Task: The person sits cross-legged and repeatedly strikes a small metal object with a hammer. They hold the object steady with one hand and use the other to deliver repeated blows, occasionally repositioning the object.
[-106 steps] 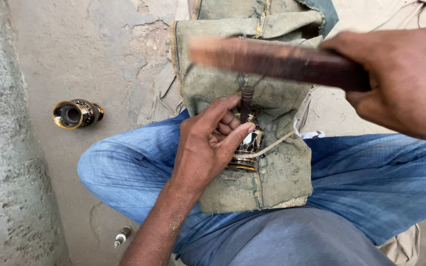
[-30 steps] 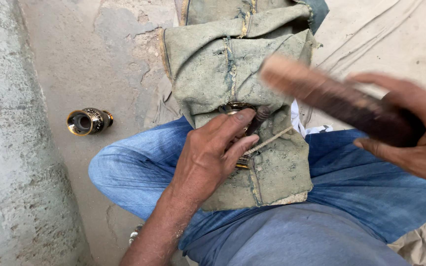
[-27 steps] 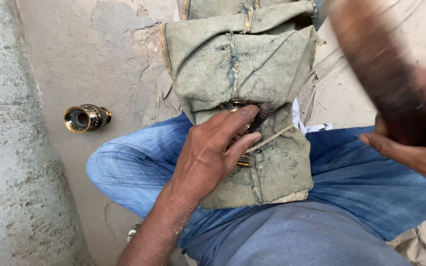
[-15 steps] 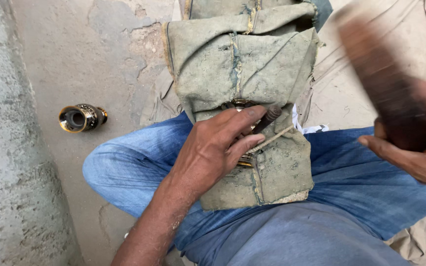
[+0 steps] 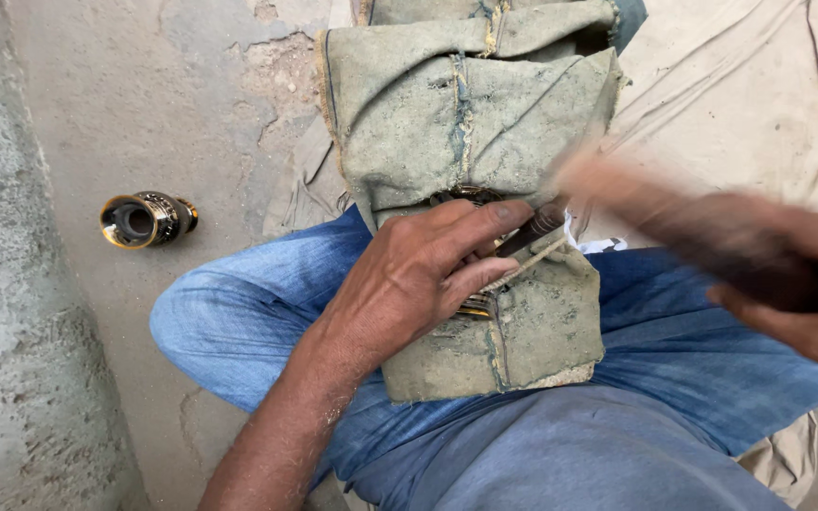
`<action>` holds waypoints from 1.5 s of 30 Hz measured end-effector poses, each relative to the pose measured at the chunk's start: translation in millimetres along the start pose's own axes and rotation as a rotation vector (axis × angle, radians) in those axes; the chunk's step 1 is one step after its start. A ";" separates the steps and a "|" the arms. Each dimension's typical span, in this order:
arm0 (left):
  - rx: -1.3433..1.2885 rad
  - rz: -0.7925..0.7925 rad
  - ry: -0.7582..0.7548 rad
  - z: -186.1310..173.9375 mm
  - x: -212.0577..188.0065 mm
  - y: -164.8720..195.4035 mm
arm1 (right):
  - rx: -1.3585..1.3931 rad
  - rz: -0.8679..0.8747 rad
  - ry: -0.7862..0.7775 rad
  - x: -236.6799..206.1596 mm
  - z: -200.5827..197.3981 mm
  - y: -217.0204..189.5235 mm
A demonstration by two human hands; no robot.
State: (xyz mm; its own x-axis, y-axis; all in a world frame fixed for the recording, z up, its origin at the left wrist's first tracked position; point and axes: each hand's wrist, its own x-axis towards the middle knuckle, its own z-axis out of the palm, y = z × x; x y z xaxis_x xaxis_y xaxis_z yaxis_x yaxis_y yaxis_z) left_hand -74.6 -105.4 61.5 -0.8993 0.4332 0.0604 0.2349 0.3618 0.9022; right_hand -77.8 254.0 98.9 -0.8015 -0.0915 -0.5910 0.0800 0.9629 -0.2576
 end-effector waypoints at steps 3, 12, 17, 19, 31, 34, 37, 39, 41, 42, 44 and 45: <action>0.028 0.029 -0.008 -0.9 0.6 -2.8 | 0.071 -0.178 0.122 -4.9 -1.2 -5.0; 0.042 0.041 -0.071 0.6 2.8 -3.7 | 0.056 -0.316 0.211 -15.2 -4.8 -33.6; -0.280 -0.024 0.308 -9.7 -33.4 3.3 | 0.399 -0.354 0.328 -37.3 10.1 -39.1; -0.472 -0.155 0.469 -9.0 -49.5 -3.8 | 0.741 -0.383 0.395 -49.4 26.0 -42.8; 0.116 -0.403 0.229 37.2 -49.3 -11.7 | 1.144 -0.434 0.229 4.7 134.3 -44.1; 0.108 -0.396 0.183 26.1 -40.6 -8.7 | 1.135 -0.533 0.166 7.5 125.8 -44.6; 0.228 -0.355 0.213 26.8 -33.6 6.9 | 1.102 -0.606 0.056 11.1 115.8 -42.3; 0.397 -0.341 0.237 36.0 -27.7 25.3 | 1.113 -0.632 -0.003 12.9 112.2 -40.9; 0.677 -0.409 0.111 55.4 -15.8 46.1 | 1.100 -0.589 -0.010 13.5 110.0 -40.7; 0.819 -0.445 0.051 60.8 -12.8 53.7 | 1.093 -0.572 -0.019 13.4 109.4 -41.2; 0.766 -0.434 0.050 63.2 -12.3 60.0 | 1.066 -0.571 -0.027 13.1 108.6 -42.8; 0.739 -0.426 0.051 62.7 -13.1 59.9 | 1.051 -0.570 -0.029 13.1 108.3 -43.5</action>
State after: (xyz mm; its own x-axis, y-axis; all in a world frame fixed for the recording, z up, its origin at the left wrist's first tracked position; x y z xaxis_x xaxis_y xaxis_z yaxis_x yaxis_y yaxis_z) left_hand -25.6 -37.6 88.0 -0.9767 0.1073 -0.1857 0.0378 0.9385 0.3433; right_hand -27.6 183.4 19.5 -0.8665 -0.4565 -0.2019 0.1733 0.1043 -0.9793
